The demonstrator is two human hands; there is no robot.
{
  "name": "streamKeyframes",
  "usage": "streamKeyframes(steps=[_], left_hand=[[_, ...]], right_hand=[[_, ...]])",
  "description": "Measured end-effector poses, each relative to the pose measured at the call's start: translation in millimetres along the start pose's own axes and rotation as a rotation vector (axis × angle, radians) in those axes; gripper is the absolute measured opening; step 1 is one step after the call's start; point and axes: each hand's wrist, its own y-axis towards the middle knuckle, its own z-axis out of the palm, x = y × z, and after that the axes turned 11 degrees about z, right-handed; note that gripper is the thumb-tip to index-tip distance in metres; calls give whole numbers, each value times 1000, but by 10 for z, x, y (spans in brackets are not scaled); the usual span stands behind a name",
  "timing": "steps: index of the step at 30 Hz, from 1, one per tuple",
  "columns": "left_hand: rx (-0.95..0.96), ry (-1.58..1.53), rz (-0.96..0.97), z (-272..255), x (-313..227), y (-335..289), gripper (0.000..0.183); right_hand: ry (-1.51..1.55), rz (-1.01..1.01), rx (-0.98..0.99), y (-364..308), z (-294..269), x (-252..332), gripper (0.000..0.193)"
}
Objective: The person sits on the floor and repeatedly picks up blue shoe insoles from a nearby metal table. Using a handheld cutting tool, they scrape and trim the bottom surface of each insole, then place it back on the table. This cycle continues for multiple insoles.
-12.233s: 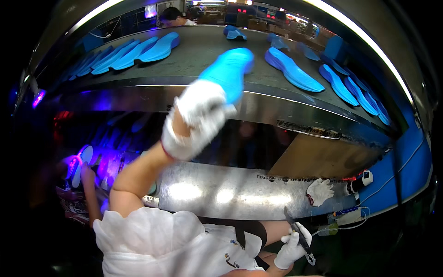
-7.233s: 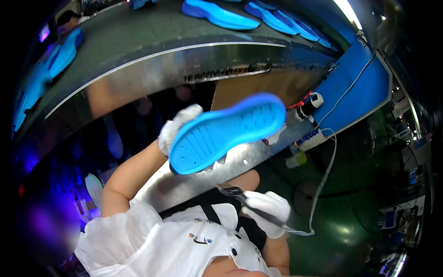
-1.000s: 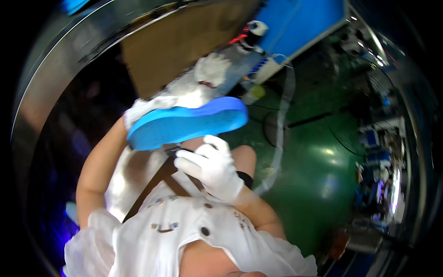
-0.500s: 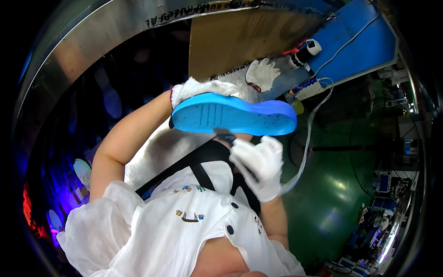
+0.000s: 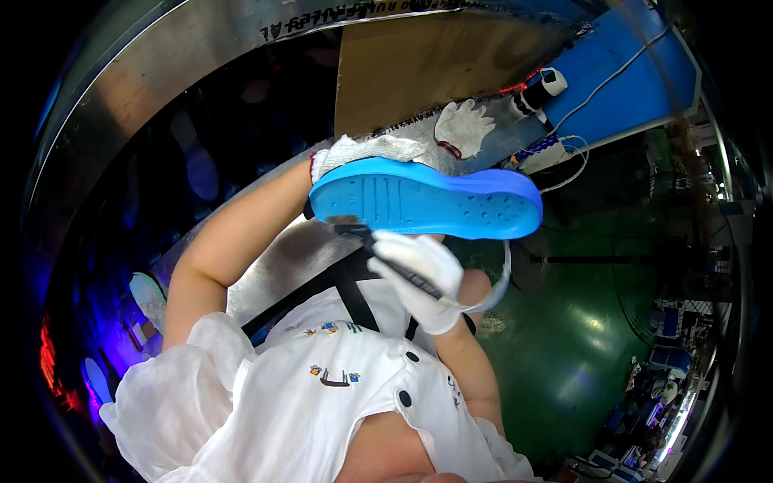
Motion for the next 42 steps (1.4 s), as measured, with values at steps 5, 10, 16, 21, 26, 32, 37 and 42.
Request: streamKeyframes(steps=[5, 10, 16, 21, 26, 32, 37, 42], left_hand=[[-29, 15, -6, 16, -78, -55, 34], [-124, 116, -67, 35, -238, -150, 34], [-67, 213, 196, -106, -62, -202, 37], [-58, 444, -61, -458, 104, -160, 55], [-47, 19, -180, -86, -315, -117, 55], [-152, 190, -178, -101, -371, -251, 42], [-184, 124, -208, -311, -321, -319, 34], [-262, 36, 1, -75, -343, -260, 41]], right_hand=[[13, -8, 196, -9, -83, 112, 30], [-368, -86, 128, -63, -238, 143, 32], [-323, -6, 52, -80, -359, 70, 33], [-454, -113, 71, -44, -423, 225, 29], [-529, -58, 66, -82, -513, 178, 28], [-468, -52, -87, 33, -508, 53, 30], [-379, -90, -22, -39, -563, 247, 36], [-498, -99, 79, -110, -606, 227, 32]])
